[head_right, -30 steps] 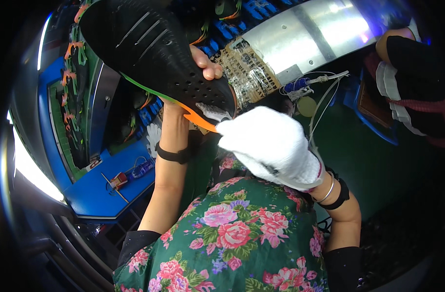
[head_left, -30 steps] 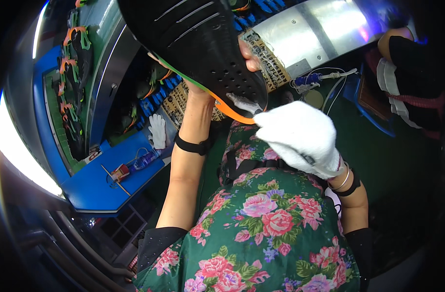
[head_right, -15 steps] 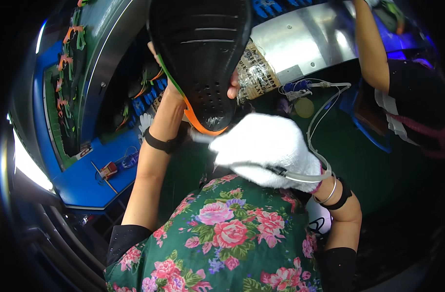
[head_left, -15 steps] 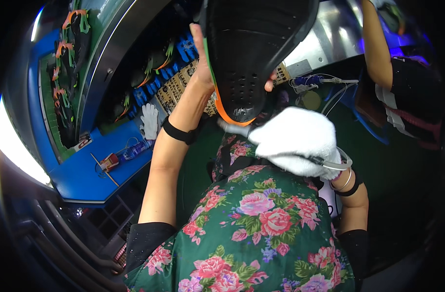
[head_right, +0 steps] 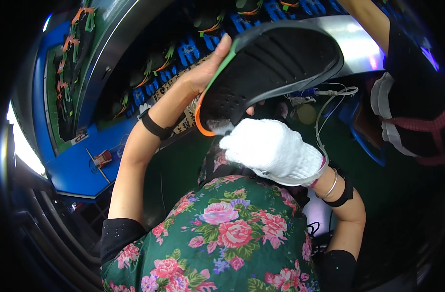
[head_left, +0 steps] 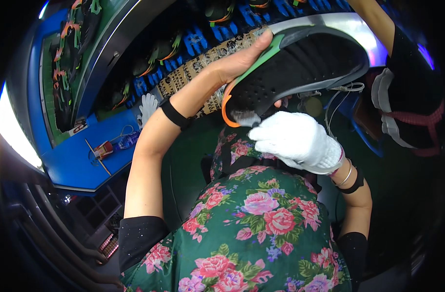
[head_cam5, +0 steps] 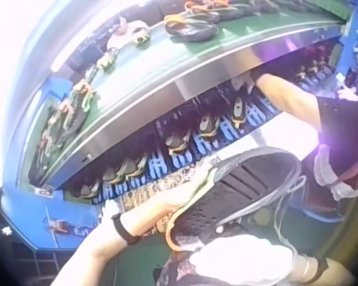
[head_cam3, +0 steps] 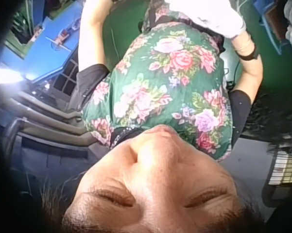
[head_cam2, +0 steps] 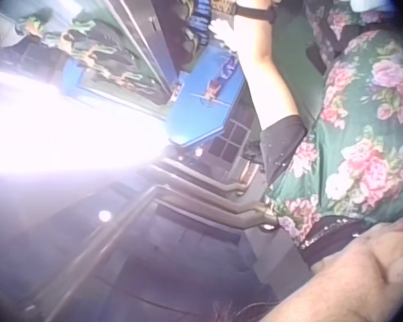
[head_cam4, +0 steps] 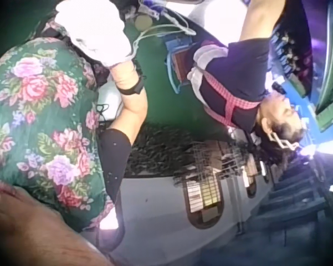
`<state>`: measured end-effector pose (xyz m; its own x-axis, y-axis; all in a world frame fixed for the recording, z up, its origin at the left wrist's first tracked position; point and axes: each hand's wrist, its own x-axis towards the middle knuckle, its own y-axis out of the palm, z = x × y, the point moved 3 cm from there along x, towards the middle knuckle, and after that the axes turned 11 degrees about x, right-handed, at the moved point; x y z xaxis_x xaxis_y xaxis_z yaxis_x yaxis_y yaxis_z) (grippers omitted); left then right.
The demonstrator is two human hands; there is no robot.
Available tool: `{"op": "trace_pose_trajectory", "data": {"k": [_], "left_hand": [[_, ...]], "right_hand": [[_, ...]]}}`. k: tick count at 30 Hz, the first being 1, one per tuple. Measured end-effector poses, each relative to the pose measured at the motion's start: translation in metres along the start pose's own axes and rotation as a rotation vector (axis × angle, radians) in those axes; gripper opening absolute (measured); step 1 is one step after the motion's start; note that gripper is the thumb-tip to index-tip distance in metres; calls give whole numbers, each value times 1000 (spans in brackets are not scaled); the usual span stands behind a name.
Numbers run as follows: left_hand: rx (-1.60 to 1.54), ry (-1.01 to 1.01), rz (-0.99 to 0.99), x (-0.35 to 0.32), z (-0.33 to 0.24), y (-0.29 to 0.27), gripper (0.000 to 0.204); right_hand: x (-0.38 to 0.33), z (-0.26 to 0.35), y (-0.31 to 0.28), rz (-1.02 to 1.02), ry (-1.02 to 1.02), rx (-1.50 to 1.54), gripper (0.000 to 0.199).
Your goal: Applying a white liquid substance to the bottom of shoe soles using a brush.
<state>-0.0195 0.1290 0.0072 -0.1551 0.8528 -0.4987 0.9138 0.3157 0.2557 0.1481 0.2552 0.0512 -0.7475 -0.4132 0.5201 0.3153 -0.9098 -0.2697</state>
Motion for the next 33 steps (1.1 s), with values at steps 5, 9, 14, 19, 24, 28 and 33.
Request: {"op": "trace_pose_trajectory", "data": {"k": [5, 9, 14, 19, 24, 28, 33], "left_hand": [[-158, -95, -166, -6, 14, -10, 96], [-524, 86, -7, 2, 36, -1, 104], [-987, 227, -77, 1, 94, 4, 86], [-670, 223, -435, -12, 68, 47, 48], [-458, 122, -371, -13, 115, 36, 42], [-2242, 236, 639, -21, 90, 49, 40], [-1297, 512, -27, -14, 82, 51, 58]], "right_hand": [[5, -3, -16, -195, 73, 77, 23], [2, -8, -12, -322, 258, 418, 15], [-5, -18, -39, -698, 328, 170, 18], [7, -22, -56, -559, 289, -24, 17], [19, -3, -47, -420, 182, -194, 20], [16, 3, -38, -465, 147, -230, 20], [13, 12, -37, -582, 142, -257, 20]]}}
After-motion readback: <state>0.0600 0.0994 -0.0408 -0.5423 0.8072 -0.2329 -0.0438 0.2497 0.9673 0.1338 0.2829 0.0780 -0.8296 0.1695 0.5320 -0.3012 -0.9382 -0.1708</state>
